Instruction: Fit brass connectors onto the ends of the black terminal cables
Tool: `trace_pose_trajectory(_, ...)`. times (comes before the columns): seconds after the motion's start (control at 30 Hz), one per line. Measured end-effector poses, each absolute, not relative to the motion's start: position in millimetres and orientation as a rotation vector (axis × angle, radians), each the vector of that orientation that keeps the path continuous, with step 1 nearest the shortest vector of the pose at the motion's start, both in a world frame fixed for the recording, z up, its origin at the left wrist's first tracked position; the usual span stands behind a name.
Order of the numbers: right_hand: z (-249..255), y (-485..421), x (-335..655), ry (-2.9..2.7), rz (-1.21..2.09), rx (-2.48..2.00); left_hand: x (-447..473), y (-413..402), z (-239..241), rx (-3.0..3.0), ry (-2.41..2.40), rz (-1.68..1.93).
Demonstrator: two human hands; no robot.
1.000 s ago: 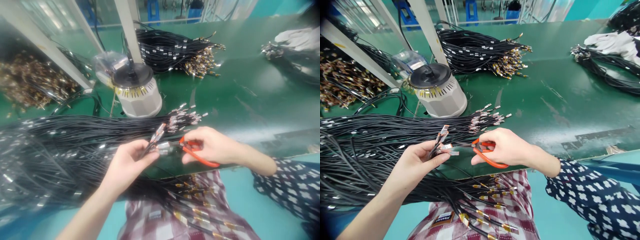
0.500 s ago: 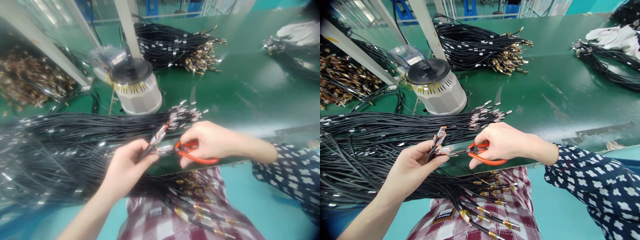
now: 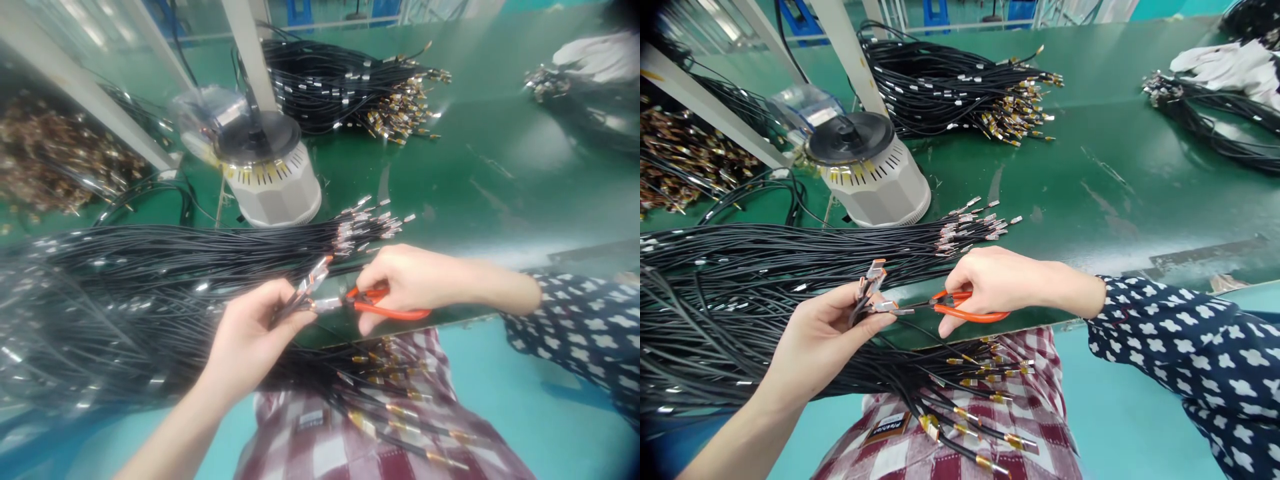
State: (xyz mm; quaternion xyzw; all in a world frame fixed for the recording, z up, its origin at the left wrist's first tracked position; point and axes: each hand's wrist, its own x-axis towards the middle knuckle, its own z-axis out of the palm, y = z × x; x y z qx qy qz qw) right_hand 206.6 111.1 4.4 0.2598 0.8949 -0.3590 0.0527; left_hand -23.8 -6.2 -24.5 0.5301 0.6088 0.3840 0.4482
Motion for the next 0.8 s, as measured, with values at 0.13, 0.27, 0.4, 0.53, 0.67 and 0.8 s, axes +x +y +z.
trace_pose_trajectory(0.13,2.4,110.2,206.4,2.689,-1.141,0.762,-24.9,-8.0,-25.3,1.316,1.509,0.943)
trace_pose_trajectory(0.27,7.4,111.8,206.5,2.695,-1.116,0.728,-26.0,-8.0,-26.2,1.327,1.508,0.909)
trace_pose_trajectory(0.4,9.4,111.4,206.8,2.871,-0.907,0.709,-24.7,-7.9,-26.9,1.354,1.518,0.906)
trace_pose_trajectory(0.53,5.0,107.3,206.1,2.935,-0.872,0.741,-24.1,-9.1,-26.7,1.361,1.537,0.932)
trace_pose_trajectory(0.67,-4.1,103.6,205.7,2.703,-1.313,0.864,-24.3,-9.1,-25.4,1.346,1.522,0.961)
trace_pose_trajectory(0.8,-16.5,107.4,215.7,2.235,-2.035,1.281,-22.8,-7.8,-23.8,1.38,1.521,0.947)
